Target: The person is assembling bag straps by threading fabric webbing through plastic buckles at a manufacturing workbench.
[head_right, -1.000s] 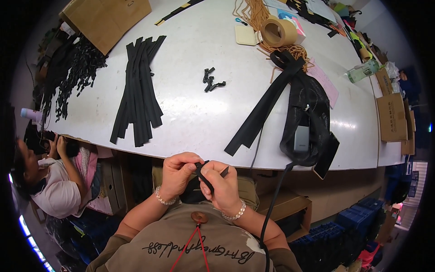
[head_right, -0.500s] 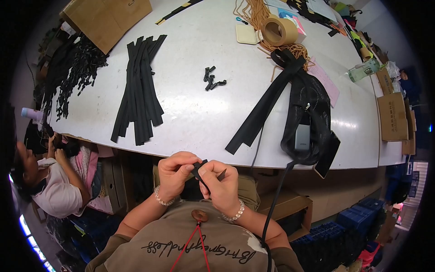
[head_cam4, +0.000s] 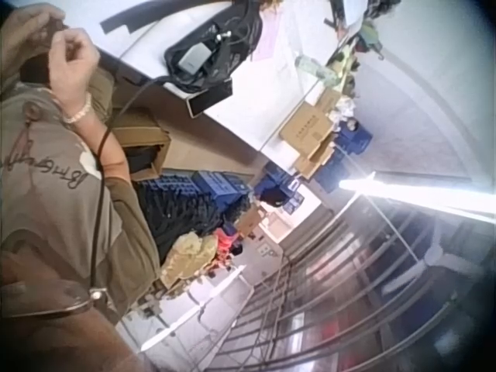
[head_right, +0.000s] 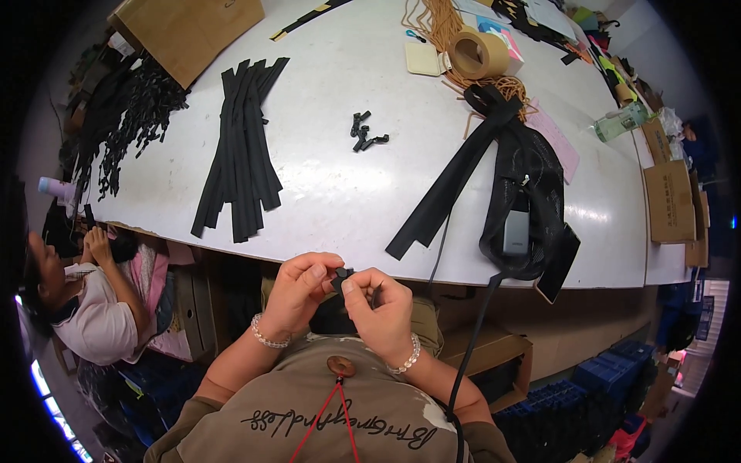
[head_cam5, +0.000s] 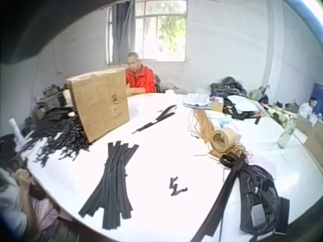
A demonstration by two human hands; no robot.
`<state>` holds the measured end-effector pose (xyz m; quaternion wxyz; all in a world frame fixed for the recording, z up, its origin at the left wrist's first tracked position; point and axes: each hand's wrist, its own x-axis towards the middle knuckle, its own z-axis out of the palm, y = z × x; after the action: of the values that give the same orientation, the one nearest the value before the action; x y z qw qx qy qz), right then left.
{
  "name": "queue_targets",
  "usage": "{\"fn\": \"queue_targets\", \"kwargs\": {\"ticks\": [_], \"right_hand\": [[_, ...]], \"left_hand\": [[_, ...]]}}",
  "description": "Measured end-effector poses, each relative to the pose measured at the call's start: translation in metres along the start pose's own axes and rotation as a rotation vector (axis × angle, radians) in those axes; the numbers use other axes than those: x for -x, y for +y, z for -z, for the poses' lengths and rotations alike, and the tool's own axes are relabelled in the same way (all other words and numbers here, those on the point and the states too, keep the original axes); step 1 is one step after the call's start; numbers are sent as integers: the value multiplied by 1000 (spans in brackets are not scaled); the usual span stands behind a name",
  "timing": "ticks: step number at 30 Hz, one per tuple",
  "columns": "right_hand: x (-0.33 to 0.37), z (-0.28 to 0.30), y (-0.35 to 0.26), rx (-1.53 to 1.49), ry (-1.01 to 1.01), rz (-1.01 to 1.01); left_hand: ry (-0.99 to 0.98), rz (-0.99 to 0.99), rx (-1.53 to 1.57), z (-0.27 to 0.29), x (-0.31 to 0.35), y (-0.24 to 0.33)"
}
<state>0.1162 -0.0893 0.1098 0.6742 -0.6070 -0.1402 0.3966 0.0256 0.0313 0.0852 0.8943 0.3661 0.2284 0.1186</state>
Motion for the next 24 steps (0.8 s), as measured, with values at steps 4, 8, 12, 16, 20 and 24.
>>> {"fn": "queue_targets", "kwargs": {"ticks": [4, 8, 12, 16, 20, 24], "right_hand": [[0, 3, 3, 189, 12, 122], [-2, 5, 2, 259, -16, 157], [-1, 4, 1, 149, -21, 80], [0, 0, -6, 31, -47, -29], [0, 5, -3, -28, -135, -69], [-1, 9, -1, -186, -180, -139]], "left_hand": [[-6, 97, -40, -4, -1, 9], [-37, 165, -87, -6, -1, 13], [-92, -15, -201, -1, -3, -1], [-93, -5, -163, 1, -1, -10], [-42, -89, -112, 3, 0, -17], [-25, -131, -126, 0, 1, -16]]}}
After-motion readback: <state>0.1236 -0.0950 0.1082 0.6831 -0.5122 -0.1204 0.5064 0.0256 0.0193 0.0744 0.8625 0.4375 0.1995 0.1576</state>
